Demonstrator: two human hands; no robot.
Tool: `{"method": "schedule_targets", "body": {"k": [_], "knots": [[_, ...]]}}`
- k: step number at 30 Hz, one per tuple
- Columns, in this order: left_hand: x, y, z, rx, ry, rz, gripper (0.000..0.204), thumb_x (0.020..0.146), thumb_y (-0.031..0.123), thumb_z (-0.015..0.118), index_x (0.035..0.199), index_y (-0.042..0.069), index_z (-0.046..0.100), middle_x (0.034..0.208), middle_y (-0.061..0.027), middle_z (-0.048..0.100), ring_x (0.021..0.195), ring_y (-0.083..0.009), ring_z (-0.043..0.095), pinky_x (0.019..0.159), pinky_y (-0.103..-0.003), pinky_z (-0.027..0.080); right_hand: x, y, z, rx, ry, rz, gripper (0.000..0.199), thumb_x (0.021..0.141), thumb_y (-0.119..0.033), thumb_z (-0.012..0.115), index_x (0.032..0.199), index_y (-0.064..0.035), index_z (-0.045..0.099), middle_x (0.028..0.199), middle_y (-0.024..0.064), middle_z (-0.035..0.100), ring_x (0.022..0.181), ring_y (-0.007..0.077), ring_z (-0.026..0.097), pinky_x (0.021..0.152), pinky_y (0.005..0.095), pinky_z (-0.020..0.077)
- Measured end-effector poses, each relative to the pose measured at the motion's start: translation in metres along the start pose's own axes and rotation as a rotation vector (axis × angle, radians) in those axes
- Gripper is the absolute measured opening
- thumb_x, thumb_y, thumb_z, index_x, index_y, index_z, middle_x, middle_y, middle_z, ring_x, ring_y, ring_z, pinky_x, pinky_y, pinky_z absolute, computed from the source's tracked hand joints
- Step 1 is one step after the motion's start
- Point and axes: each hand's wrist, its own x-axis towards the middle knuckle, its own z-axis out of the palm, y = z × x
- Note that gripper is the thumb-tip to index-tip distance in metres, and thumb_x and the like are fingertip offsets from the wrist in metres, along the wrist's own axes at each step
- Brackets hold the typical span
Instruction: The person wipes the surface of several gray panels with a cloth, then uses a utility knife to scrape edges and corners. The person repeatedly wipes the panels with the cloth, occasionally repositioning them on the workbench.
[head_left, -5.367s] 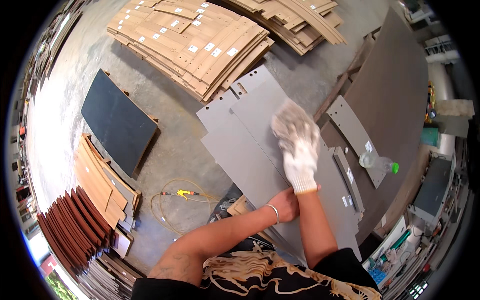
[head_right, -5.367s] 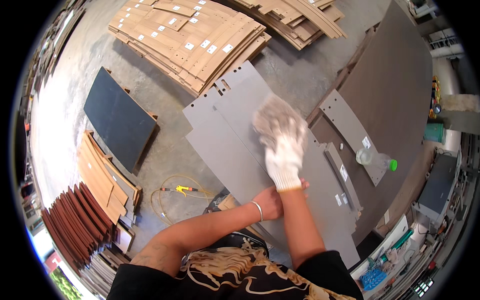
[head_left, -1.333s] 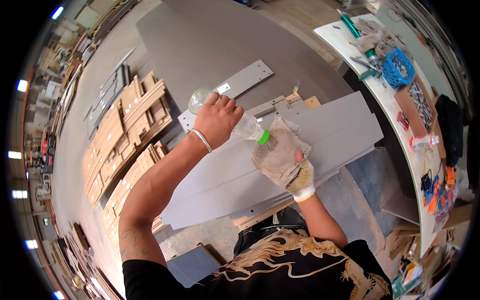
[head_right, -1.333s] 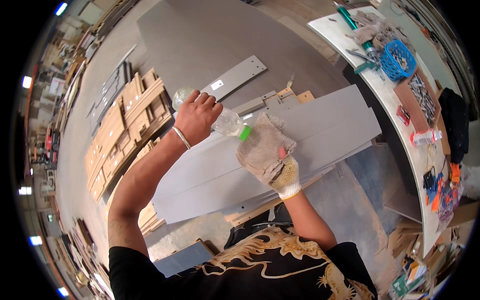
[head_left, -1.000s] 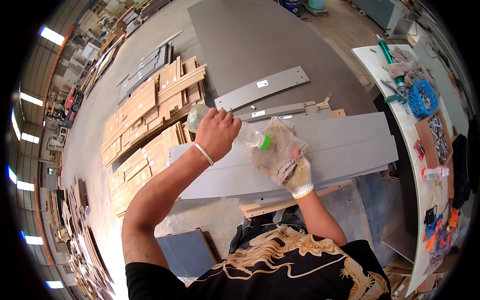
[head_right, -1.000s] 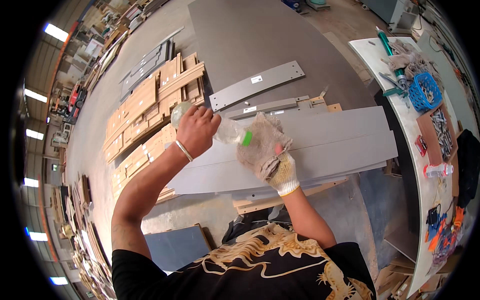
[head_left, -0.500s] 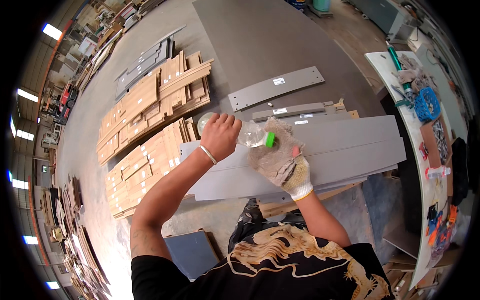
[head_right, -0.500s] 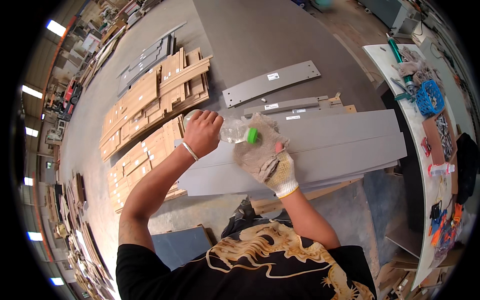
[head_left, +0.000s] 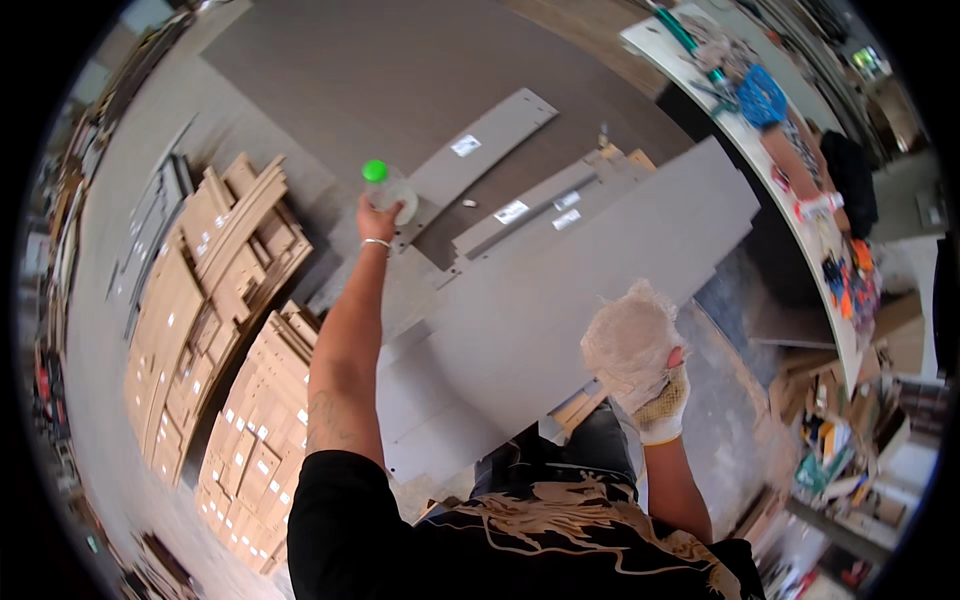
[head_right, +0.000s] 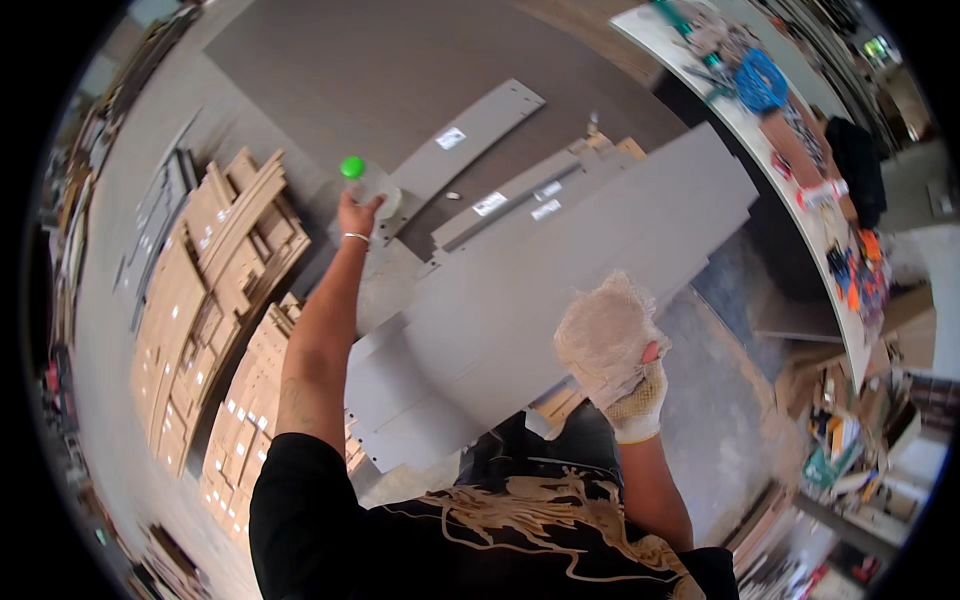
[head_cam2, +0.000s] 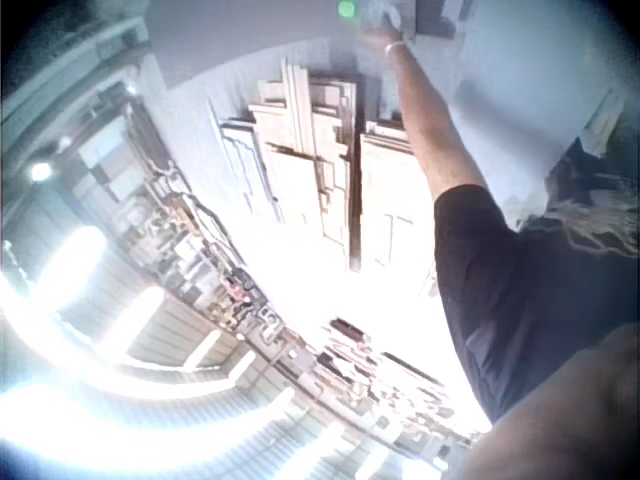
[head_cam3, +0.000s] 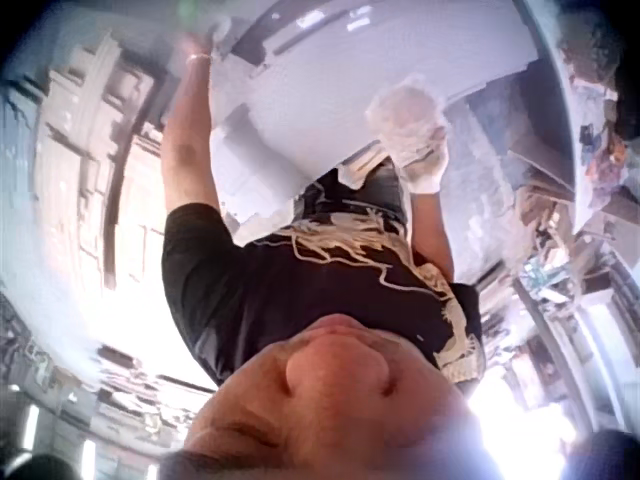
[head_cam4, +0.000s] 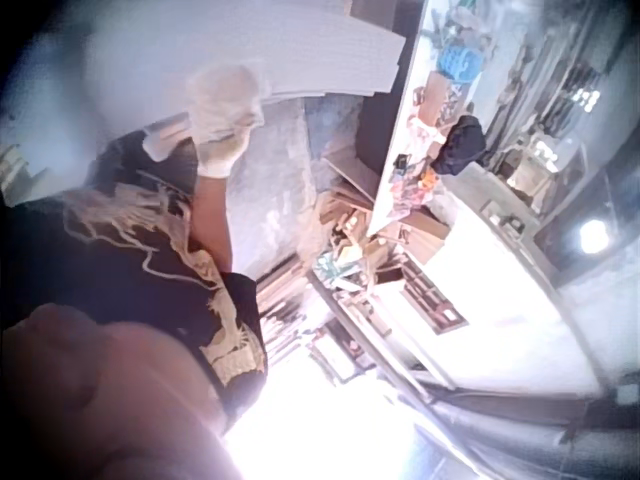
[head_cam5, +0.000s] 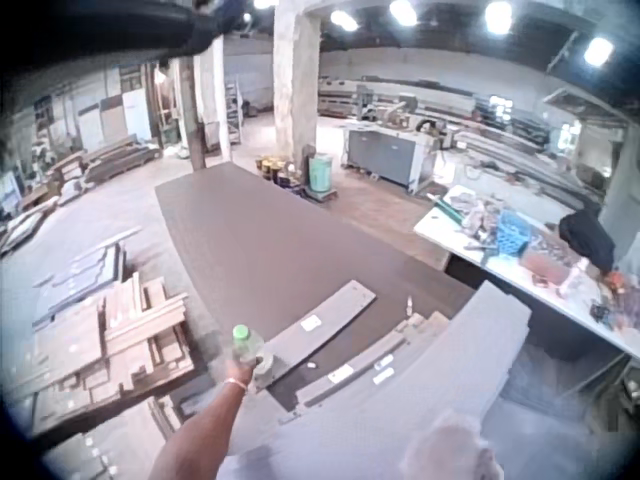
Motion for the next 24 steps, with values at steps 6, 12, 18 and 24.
{"method": "schedule_targets", "body": {"k": [6, 12, 18, 24], "knots": [[-0.028, 0.023, 0.022, 0.234, -0.162, -0.007, 0.067, 0.078, 0.019, 0.085, 0.134, -0.004, 0.057, 0.127, -0.0256, 0.068, 0.117, -0.0408, 0.065, 0.103, -0.045, 0.05, -0.034, -0.037, -0.06, -0.125, 0.212, -0.221, 0.067, 0.102, -0.049, 0.06, 0.153, -0.0073, 0.046, 0.151, 0.0139, 0.054, 0.135, 0.0346, 0.054, 0.113, 0.0522, 0.0451], [-0.228, 0.097, -0.11, 0.521, -0.365, 0.363, 0.053, 0.086, 0.011, 0.073, 0.138, 0.006, 0.061, 0.158, -0.0185, 0.047, 0.147, -0.0418, 0.04, 0.12, -0.052, 0.033, 0.037, 0.005, -0.064, -1.336, 0.221, -0.394, 0.05, 0.095, -0.019, 0.063, 0.141, -0.0009, 0.055, 0.097, 0.0118, 0.065, 0.08, 0.023, 0.061, 0.076, 0.037, 0.0544], [-0.392, 0.067, -0.193, 0.738, -0.332, 0.152, 0.059, 0.09, 0.005, 0.067, 0.148, 0.01, 0.055, 0.167, -0.0185, 0.034, 0.156, -0.0416, 0.024, 0.125, -0.052, 0.021, -0.015, 0.206, 0.024, -2.104, -0.868, -0.514, 0.054, 0.094, -0.037, 0.054, 0.142, -0.0117, 0.061, 0.152, 0.02, 0.054, 0.145, 0.0393, 0.045, 0.128, 0.0561, 0.0138], [-0.438, 0.052, -0.193, 0.675, -0.276, 0.081, 0.066, 0.099, 0.012, 0.059, 0.162, 0.013, 0.038, 0.173, -0.0222, 0.012, 0.16, -0.0412, 0.01, 0.127, -0.051, 0.011, 0.113, 0.018, -0.063, -2.602, 0.07, -1.029, 0.038, 0.101, -0.025, 0.054, 0.13, -0.0029, 0.064, 0.137, 0.0203, 0.059, 0.139, 0.036, 0.048, 0.125, 0.0522, 0.0253]]}}
